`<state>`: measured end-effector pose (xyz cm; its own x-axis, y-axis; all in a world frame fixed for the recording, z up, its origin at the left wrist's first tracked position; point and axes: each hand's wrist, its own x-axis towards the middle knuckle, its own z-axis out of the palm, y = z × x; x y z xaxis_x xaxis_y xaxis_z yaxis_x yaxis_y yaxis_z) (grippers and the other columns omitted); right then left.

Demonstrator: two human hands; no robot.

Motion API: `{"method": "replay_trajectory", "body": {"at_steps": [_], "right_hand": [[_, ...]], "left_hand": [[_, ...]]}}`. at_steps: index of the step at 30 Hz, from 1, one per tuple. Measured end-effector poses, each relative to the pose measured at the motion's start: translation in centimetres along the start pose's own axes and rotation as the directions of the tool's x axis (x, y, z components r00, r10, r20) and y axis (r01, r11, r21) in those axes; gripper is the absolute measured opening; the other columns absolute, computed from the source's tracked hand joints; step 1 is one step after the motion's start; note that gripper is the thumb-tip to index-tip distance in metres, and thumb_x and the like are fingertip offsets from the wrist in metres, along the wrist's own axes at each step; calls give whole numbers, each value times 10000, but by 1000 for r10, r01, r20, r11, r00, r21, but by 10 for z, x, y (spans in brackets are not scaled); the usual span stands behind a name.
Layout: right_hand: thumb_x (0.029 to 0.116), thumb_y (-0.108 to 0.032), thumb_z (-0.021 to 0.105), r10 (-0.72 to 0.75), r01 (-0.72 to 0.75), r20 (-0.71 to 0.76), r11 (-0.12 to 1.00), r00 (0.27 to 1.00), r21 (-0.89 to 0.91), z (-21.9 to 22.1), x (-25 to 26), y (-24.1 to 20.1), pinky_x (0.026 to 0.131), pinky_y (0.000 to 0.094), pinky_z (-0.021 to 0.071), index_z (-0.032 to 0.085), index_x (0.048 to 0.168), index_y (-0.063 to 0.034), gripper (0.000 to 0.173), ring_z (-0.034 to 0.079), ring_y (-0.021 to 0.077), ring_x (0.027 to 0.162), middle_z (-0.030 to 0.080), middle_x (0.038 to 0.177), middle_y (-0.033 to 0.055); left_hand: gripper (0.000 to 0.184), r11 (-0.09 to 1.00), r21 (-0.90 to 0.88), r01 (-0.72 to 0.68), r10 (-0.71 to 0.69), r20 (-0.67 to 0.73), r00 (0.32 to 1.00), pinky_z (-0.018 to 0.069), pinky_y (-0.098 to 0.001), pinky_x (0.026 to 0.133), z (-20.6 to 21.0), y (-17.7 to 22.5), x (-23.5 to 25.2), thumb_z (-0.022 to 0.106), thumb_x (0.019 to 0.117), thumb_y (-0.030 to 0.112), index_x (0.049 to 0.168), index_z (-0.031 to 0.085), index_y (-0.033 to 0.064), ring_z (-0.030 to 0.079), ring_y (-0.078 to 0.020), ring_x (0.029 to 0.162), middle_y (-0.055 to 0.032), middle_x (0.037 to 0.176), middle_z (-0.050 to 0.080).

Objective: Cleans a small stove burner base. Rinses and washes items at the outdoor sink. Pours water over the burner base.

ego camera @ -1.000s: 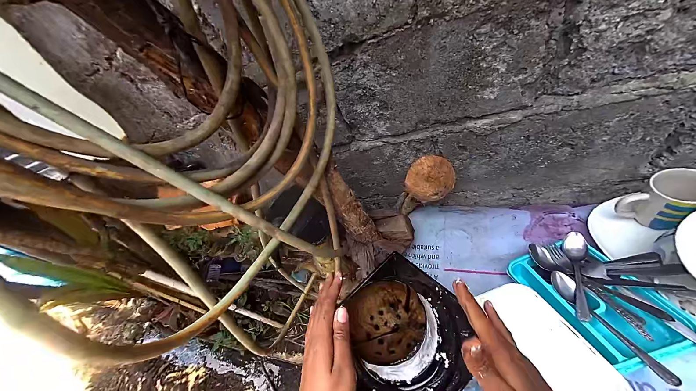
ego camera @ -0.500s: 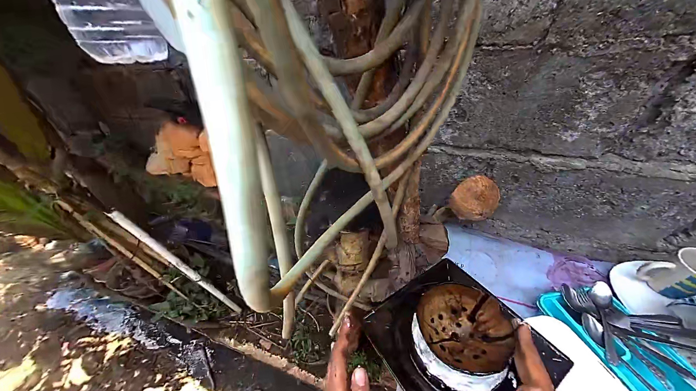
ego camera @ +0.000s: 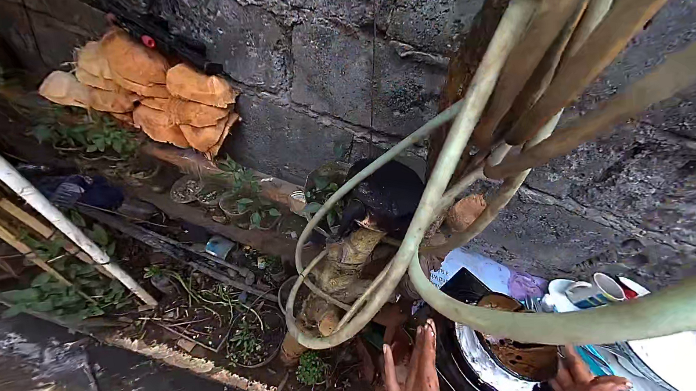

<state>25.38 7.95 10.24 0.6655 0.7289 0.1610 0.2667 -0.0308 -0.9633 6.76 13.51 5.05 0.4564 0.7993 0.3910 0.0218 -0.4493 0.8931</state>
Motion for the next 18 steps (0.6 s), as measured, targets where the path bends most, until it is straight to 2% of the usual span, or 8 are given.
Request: {"method": "replay_trajectory", "body": {"at_steps": [2, 4, 8, 10, 12, 14, 16, 18], "right_hand": [[1061, -519, -56, -39, 39, 38, 999, 999, -6, -8, 3, 20, 1243, 343, 269, 70, 1576, 127, 836, 298, 224, 1530, 202, 1647, 296], [1053, -516, -76, -19, 20, -26, 1000, 999, 18, -5, 3, 22, 1212, 334, 314, 91, 1579, 113, 837, 353, 195, 1497, 248, 1633, 281], [1027, -551, -111, -8, 9, -43, 1000, 999, 23, -2, 6, 21, 1197, 325, 334, 116, 1581, 94, 880, 375, 189, 1484, 290, 1628, 250], [1060, -522, -48, -32, 33, -136, 999, 990, 2, 0, 2, 18, 1187, 329, 335, 147, 1580, 90, 827, 382, 196, 1481, 286, 1636, 243], [1092, -525, 173, -240, 218, -122, 961, 963, -171, -4, -4, 21, 1232, 306, 293, 73, 1564, 143, 824, 322, 199, 1523, 212, 1647, 291], [967, -595, 548, -444, 395, -44, 834, 895, -387, -4, -10, 21, 1251, 318, 234, 35, 1525, 211, 1107, 225, 257, 1552, 134, 1622, 384], [754, -656, 755, -515, 414, -10, 701, 857, -580, 7, -13, 15, 1247, 511, 197, 95, 1538, 195, 1332, 200, 443, 1533, 145, 1605, 419], [672, -716, 778, -560, 402, 2, 594, 828, -697, 20, -11, 15, 1195, 669, 179, 163, 1542, 174, 1389, 236, 556, 1482, 194, 1595, 419]], "left_hand": [[823, 1000, -13, 7, -7, 35, 999, -102, -703, 1195, -3, -2, -3, 288, 1079, 545, 1557, 256, -124, 220, -309, 1562, -254, 1631, 304], [828, 1000, -1, 10, -10, 57, 998, -81, -690, 1204, -10, -2, -6, 355, 1073, 531, 1545, 263, -142, 241, -326, 1554, -276, 1618, 315], [804, 1000, 21, 5, -6, 76, 997, -35, -681, 1217, -17, -7, -11, 517, 1043, 439, 1539, 275, -146, 261, -329, 1547, -278, 1609, 332], [776, 999, 38, -39, 38, 35, 999, -13, -693, 1212, -15, -12, -13, 557, 1028, 391, 1531, 302, -141, 292, -320, 1536, -268, 1596, 366], [736, 998, 35, -58, 57, 22, 998, -20, -697, 1212, -17, -15, -12, 571, 1019, 316, 1540, 297, -127, 295, -302, 1537, -250, 1600, 371], [697, 998, 30, -61, 61, -5, 998, -7, -686, 1222, -22, -19, -10, 577, 1011, 255, 1533, 313, -124, 319, -292, 1527, -243, 1588, 396], [683, 998, 35, -55, 56, -9, 998, 5, -674, 1230, -28, -21, -6, 579, 1005, 226, 1530, 315, -122, 326, -289, 1524, -240, 1583, 405], [684, 998, 32, -50, 50, 12, 999, -1, -669, 1232, -34, -21, -3, 577, 1004, 212, 1535, 304, -122, 306, -289, 1532, -240, 1590, 392]]}}
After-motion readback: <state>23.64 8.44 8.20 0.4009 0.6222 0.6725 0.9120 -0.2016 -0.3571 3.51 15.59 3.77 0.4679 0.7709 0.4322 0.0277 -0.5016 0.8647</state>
